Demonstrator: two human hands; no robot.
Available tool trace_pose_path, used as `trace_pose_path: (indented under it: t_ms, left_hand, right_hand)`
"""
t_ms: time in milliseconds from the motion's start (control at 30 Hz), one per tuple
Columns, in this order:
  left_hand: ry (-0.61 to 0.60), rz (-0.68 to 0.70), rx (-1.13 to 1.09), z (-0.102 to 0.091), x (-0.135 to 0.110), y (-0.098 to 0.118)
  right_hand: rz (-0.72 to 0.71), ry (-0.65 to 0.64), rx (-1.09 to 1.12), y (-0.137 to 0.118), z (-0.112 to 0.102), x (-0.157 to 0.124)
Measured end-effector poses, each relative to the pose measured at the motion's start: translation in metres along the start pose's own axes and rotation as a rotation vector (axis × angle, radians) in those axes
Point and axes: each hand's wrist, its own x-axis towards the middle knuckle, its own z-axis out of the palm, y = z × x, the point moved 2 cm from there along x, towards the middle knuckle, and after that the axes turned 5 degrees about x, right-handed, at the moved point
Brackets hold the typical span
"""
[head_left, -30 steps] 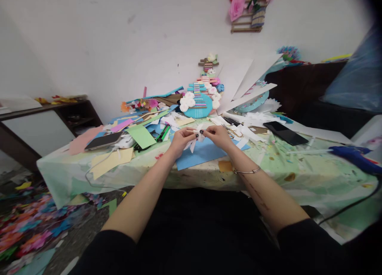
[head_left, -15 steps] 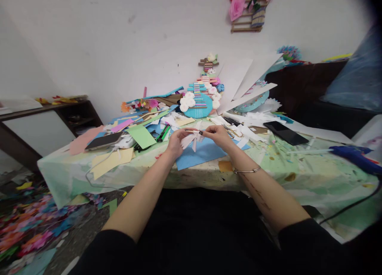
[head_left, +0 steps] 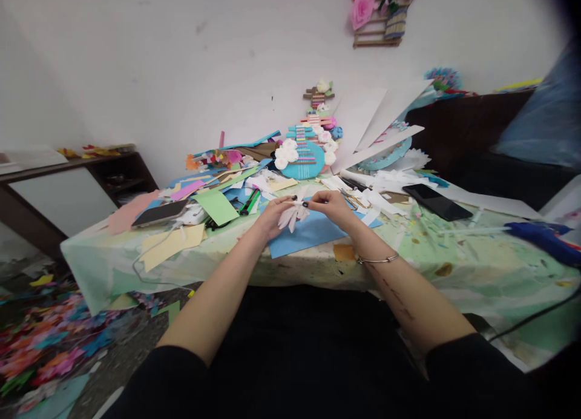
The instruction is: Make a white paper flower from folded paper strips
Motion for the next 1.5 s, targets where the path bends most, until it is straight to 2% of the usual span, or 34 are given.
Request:
trace_pose_path:
  t_ms: [233, 533, 767, 967, 1167, 1500]
  left_hand:
    - [-0.047, 0.070, 0.037, 0.001, -0.001, 0.002]
    - [-0.071, 0.068, 0.108, 0.012, -0.008, 0.005]
    - [-0.138, 0.047, 0.033, 0.010, -0.005, 0.002]
    - [-0.153, 0.044, 0.018, 0.010, -0.010, 0.008]
    - [-0.217, 0.070, 0.021, 0.010, -0.011, 0.008]
    - [-0.129, 0.043, -0.004, 0.011, -0.010, 0.007]
  right_hand:
    - [0.012, 0.002, 0.018, -0.003, 0.000, -0.001]
    - [0.011, 0.007, 0.023, -0.003, 0.000, -0.001]
    - [-0.006, 0.029, 0.047, -0.003, -0.001, -0.001]
    - [-0.009, 0.000, 0.071, -0.003, -0.001, -0.001]
    - [-0.015, -0.008, 0.081, -0.002, -0.001, 0.000]
    - [-0.021, 0.017, 0.077, -0.004, -0.001, -0.002]
